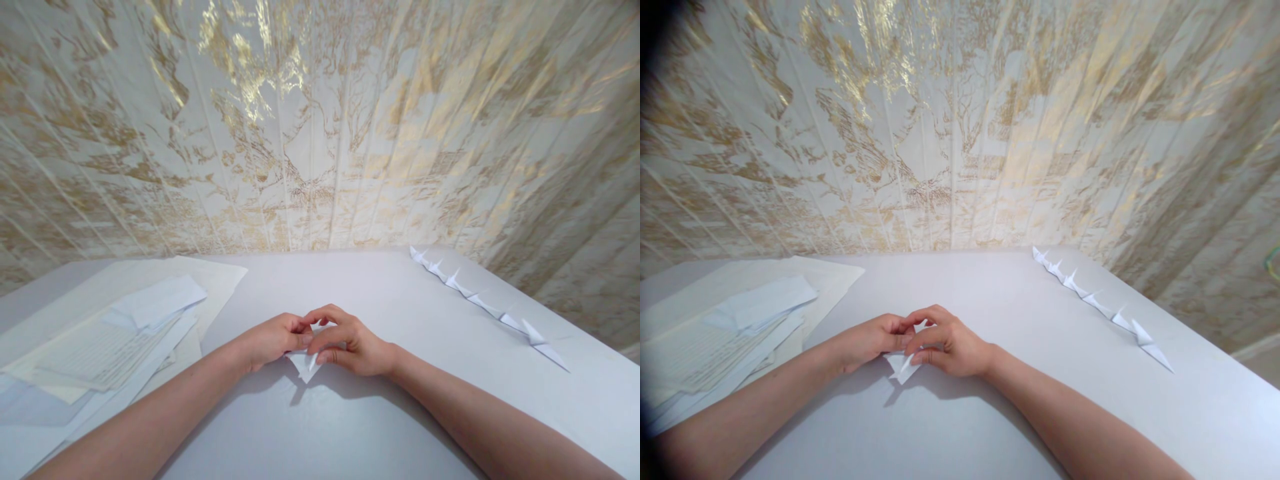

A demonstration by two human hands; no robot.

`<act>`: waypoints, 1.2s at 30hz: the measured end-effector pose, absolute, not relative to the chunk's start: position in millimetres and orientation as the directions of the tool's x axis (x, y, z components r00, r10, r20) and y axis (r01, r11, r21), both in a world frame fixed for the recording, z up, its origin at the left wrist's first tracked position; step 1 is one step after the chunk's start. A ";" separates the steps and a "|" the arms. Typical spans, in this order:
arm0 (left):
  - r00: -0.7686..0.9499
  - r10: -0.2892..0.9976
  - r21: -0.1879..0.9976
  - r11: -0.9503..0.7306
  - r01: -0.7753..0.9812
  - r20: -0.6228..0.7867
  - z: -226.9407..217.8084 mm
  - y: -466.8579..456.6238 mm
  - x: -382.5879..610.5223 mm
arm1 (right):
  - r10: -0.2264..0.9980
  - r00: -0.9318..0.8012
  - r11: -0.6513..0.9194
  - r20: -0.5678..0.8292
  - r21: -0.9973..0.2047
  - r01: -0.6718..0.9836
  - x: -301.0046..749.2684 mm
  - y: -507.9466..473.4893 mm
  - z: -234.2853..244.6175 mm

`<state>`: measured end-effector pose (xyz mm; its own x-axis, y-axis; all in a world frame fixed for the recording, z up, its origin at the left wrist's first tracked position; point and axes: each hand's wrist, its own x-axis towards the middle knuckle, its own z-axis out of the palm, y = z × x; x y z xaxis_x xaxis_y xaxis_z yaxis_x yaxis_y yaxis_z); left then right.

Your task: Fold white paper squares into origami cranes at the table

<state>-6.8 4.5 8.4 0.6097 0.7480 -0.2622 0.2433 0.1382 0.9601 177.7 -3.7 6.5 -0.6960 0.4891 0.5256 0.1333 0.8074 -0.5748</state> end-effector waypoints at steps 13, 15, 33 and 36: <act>0.478 0.858 0.959 0.051 0.280 -0.186 17.5 5.5 -5.7 | 0.822 -0.331 0.556 0.464 -0.779 0.289 171.0 -5.8 -6.0; 0.508 0.845 0.949 -0.003 0.314 -0.165 17.0 6.2 -6.4 | 0.847 -0.324 0.507 0.423 -0.825 0.248 170.2 -6.3 -5.0; 0.448 0.840 0.744 -0.506 0.436 0.308 17.6 4.3 -7.5 | 0.924 -0.231 0.358 0.306 -0.903 0.238 166.1 -5.6 -3.6; 0.449 0.815 0.700 -0.559 0.443 0.367 18.5 0.8 -7.8 | 0.911 -0.180 0.411 0.372 -0.862 0.296 166.1 -4.7 -6.6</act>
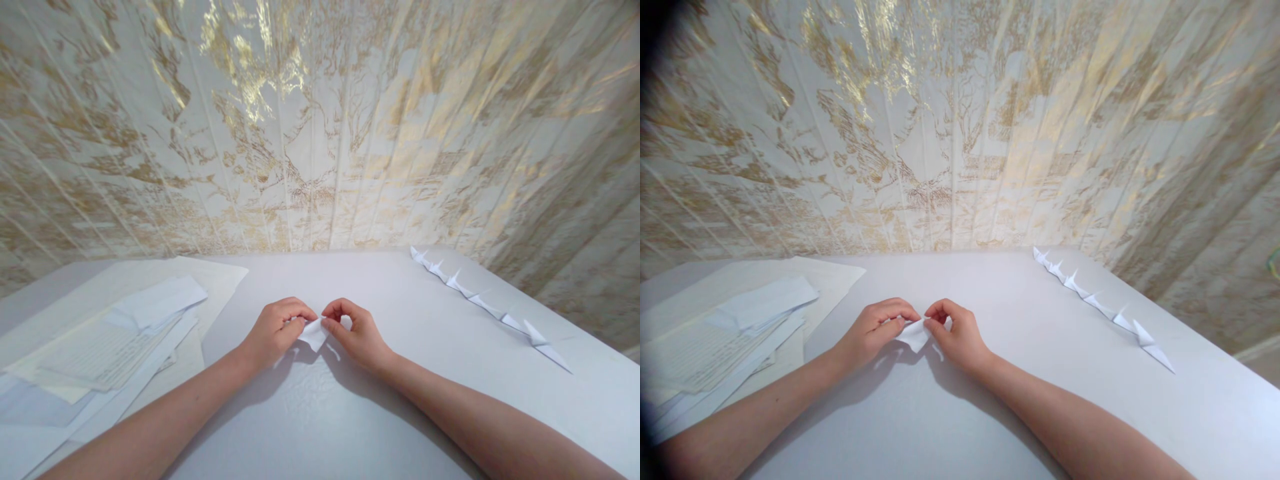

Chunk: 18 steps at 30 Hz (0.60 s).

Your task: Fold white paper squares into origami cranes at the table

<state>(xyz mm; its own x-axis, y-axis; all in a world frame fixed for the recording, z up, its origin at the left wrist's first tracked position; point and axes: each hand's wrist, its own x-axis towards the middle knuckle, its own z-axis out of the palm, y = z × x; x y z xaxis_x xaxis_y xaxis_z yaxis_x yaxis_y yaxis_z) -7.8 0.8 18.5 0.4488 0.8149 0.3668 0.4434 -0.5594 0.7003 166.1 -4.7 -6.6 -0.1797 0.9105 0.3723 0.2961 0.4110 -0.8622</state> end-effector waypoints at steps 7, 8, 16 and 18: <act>0.379 0.707 0.415 -0.677 0.607 0.597 7.8 -3.4 -2.8 | 0.842 -0.082 0.514 0.534 -0.744 0.426 165.4 -6.3 -10.7; 0.380 0.696 0.394 -0.682 0.616 0.609 6.7 -3.0 -2.7 | 0.822 -0.083 0.537 0.563 -0.717 0.445 165.4 -7.1 -10.9; 0.388 0.664 0.340 -0.696 0.632 0.639 3.2 -2.8 -1.8 | 0.681 -0.119 0.657 0.722 -0.531 0.535 166.3 -10.7 -10.7; 0.375 0.664 0.342 -0.692 0.635 0.647 1.3 -4.4 -0.4 | 0.671 -0.101 0.658 0.735 -0.528 0.537 166.2 -10.1 -10.7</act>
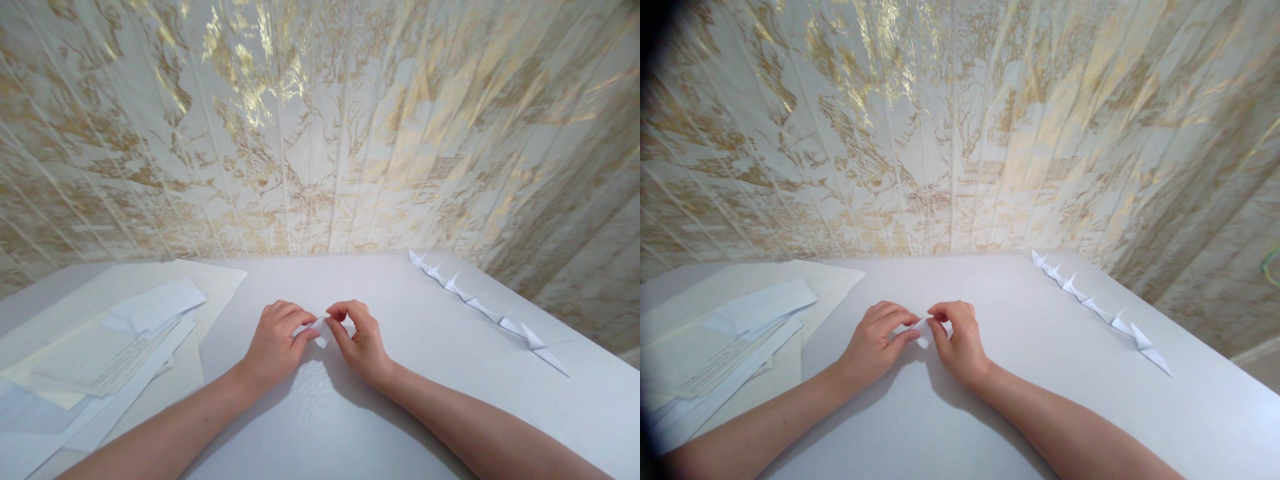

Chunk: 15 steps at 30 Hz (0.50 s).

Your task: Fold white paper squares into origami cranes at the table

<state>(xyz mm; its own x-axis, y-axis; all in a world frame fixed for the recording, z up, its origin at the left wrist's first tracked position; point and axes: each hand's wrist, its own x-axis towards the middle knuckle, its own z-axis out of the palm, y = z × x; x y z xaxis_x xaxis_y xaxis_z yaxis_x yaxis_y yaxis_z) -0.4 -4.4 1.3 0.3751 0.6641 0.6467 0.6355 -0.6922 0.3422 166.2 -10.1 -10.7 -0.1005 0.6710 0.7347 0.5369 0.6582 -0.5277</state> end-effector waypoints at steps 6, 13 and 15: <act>0.368 0.626 0.322 -0.716 0.619 0.687 -1.1 -5.0 -0.2 | 0.652 -0.080 0.669 0.754 -0.523 0.527 165.9 -11.1 -10.4; 0.331 0.593 0.289 -0.715 0.637 0.734 -0.8 -1.8 -3.5 | 0.653 -0.171 0.689 0.738 -0.486 0.537 166.0 -11.4 -13.8; 0.337 0.591 0.286 -0.717 0.636 0.733 -0.7 -1.9 -3.5 | 0.648 -0.216 0.701 0.730 -0.461 0.544 166.4 -10.7 -14.1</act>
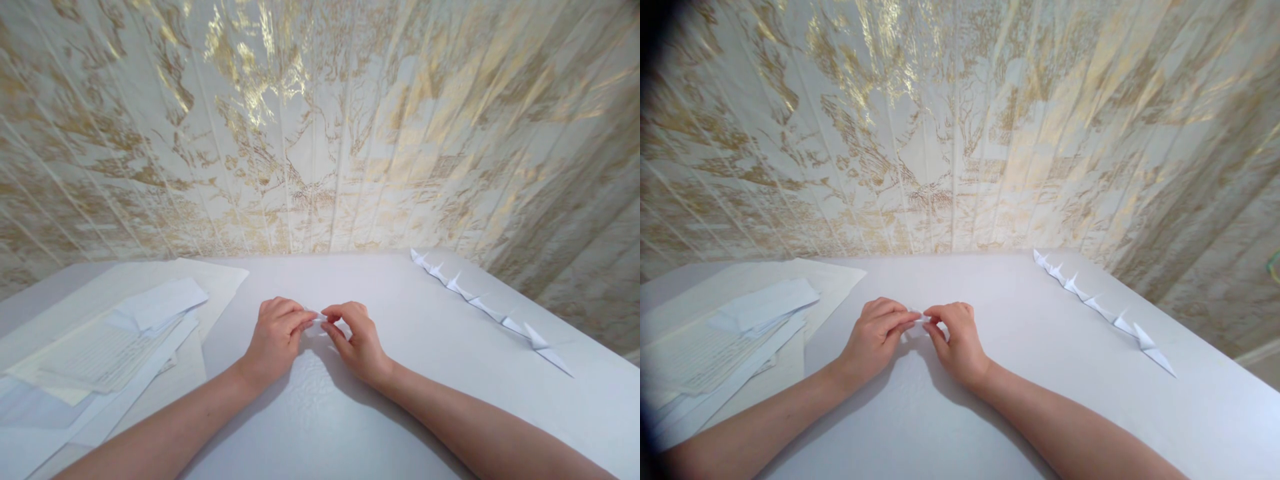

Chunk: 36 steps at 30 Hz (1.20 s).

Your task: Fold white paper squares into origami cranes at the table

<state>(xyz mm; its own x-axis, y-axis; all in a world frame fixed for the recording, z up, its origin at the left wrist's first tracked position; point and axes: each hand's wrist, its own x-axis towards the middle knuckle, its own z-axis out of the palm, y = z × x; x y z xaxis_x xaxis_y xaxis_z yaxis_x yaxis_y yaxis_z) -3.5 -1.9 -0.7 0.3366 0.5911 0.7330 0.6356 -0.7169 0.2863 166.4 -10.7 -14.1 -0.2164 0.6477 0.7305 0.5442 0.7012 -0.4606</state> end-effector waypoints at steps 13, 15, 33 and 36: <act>0.329 0.548 0.271 -0.746 0.608 0.769 -1.5 -0.8 -4.7 | 0.716 -0.127 0.618 0.686 -0.539 0.573 167.5 -7.7 -10.9; 0.313 0.562 0.290 -0.736 0.612 0.766 -0.6 -1.0 -4.6 | 0.711 -0.135 0.624 0.690 -0.531 0.573 167.3 -8.4 -10.6; 0.321 0.700 0.420 -0.666 0.616 0.638 2.1 -2.4 -3.4 | 0.636 -0.356 0.724 0.685 -0.370 0.582 168.5 -10.3 -9.7; 0.304 0.760 0.550 -0.633 0.545 0.574 2.9 0.2 -2.9 | 0.635 -0.358 0.730 0.685 -0.379 0.569 168.7 -10.3 -8.2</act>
